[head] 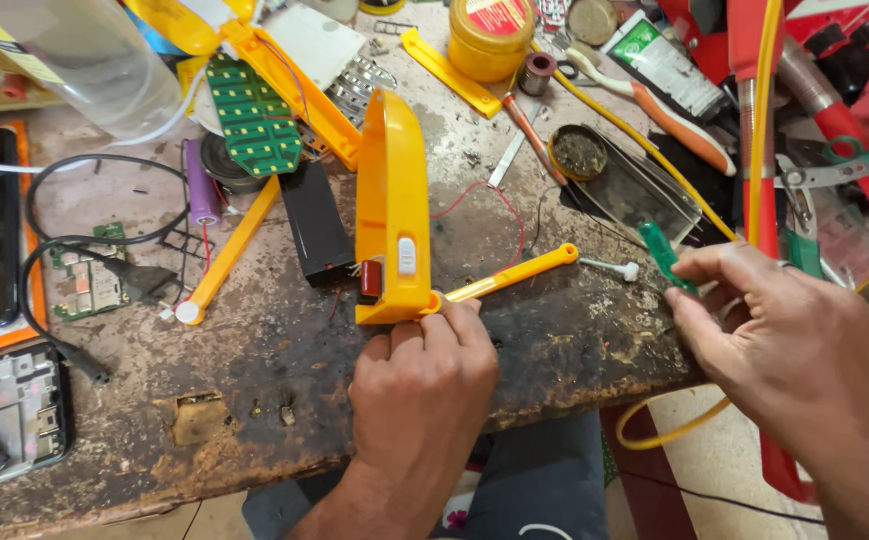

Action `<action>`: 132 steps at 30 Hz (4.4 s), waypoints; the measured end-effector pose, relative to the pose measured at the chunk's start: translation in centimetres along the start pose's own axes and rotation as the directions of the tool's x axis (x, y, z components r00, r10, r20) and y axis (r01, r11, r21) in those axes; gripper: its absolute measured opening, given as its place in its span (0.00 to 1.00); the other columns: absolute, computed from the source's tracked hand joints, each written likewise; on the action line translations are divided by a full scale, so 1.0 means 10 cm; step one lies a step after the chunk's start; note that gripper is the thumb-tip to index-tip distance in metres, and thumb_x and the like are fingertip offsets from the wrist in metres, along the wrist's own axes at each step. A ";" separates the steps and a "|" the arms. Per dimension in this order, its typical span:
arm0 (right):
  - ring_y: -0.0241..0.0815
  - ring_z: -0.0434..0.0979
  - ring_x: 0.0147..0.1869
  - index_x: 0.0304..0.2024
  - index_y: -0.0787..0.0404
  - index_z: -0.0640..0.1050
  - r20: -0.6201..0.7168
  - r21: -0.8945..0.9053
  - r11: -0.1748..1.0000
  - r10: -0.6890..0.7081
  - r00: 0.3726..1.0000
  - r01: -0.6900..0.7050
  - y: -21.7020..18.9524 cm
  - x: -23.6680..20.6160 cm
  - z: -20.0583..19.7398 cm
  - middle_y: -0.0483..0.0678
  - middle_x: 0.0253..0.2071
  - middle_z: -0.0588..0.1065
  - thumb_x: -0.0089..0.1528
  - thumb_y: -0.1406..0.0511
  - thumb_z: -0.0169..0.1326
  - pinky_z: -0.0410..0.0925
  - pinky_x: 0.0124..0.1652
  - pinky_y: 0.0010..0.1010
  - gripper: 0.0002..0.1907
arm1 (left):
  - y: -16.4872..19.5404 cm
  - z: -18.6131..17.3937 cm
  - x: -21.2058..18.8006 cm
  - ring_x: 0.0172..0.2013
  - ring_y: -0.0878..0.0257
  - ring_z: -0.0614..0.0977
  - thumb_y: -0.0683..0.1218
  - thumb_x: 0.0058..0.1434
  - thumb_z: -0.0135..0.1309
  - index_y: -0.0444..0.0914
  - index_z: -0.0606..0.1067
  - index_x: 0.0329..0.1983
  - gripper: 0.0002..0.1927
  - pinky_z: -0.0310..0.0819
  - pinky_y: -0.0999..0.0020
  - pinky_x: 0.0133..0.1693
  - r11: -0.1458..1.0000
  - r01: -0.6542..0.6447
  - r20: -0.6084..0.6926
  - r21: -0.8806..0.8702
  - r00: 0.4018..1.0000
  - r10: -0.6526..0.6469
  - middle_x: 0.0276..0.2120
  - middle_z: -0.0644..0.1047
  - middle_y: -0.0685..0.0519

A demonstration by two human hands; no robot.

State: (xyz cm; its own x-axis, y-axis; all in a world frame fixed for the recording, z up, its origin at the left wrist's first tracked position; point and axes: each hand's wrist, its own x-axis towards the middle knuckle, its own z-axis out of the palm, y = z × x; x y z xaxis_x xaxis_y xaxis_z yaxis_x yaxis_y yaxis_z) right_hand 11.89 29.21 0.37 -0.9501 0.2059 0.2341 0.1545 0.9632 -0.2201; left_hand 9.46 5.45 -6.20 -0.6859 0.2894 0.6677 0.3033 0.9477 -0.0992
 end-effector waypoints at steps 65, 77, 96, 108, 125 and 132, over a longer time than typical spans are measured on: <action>0.46 0.84 0.39 0.45 0.54 0.83 0.535 0.306 0.703 -0.684 0.495 0.642 -0.60 1.05 0.08 0.47 0.35 0.83 0.63 0.56 0.56 0.75 0.39 0.37 0.14 | -0.11 -0.01 -0.01 0.25 0.61 0.78 0.47 0.62 0.60 0.37 0.80 0.32 0.09 0.71 0.66 0.28 0.981 0.042 -0.009 -0.189 0.999 -0.044 0.20 0.73 0.56; 0.32 0.78 0.30 0.43 0.61 0.87 0.559 0.336 0.942 -0.199 0.805 -0.001 -0.30 0.92 0.18 0.45 0.27 0.85 0.60 0.60 0.62 0.72 0.32 0.27 0.13 | -0.09 -0.02 -0.01 0.25 0.64 0.78 0.50 0.65 0.59 0.38 0.79 0.32 0.11 0.71 0.67 0.27 0.986 0.057 0.019 -0.154 0.998 -0.055 0.19 0.73 0.58; 0.35 0.82 0.29 0.36 0.57 0.87 0.374 0.161 0.980 0.051 0.926 -0.119 -0.36 0.67 0.12 0.46 0.27 0.81 0.55 0.55 0.66 0.73 0.34 0.30 0.14 | -0.07 -0.01 -0.02 0.24 0.64 0.79 0.52 0.67 0.58 0.43 0.74 0.25 0.15 0.70 0.66 0.27 0.980 0.098 0.035 -0.175 0.995 -0.093 0.17 0.72 0.59; 0.35 0.82 0.28 0.36 0.56 0.87 0.394 0.150 0.981 0.053 0.918 -0.121 -0.35 0.62 0.08 0.46 0.27 0.82 0.55 0.55 0.66 0.74 0.33 0.30 0.13 | -0.08 -0.02 -0.02 0.25 0.64 0.79 0.51 0.66 0.57 0.39 0.79 0.32 0.12 0.70 0.66 0.28 0.980 0.089 0.031 -0.178 0.996 -0.085 0.18 0.72 0.59; 0.32 0.84 0.30 0.37 0.59 0.86 0.261 0.322 0.933 -0.248 0.933 0.158 -0.16 0.54 0.16 0.46 0.30 0.85 0.56 0.64 0.66 0.75 0.33 0.25 0.08 | 0.12 -0.16 0.09 0.27 0.68 0.76 0.46 0.58 0.50 0.36 0.79 0.39 0.11 0.67 0.74 0.25 0.925 -0.244 0.271 0.291 0.948 0.165 0.33 0.79 0.52; 0.35 0.82 0.27 0.38 0.54 0.86 0.199 0.250 0.913 -0.373 0.906 0.321 -0.23 0.50 0.10 0.48 0.29 0.83 0.56 0.65 0.65 0.72 0.28 0.29 0.07 | 0.12 -0.15 0.21 0.24 0.64 0.79 0.44 0.56 0.50 0.30 0.78 0.38 0.13 0.70 0.76 0.20 0.872 -0.397 0.399 0.287 0.877 0.268 0.32 0.80 0.43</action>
State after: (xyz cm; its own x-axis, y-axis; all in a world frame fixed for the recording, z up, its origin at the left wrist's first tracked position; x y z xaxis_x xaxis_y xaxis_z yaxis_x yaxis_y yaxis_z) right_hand 6.49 27.81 1.13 -0.9726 -0.2073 0.1054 -0.2317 0.9028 -0.3624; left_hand 9.39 7.01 -3.80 -0.7841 0.5616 0.2642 0.3470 0.7496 -0.5637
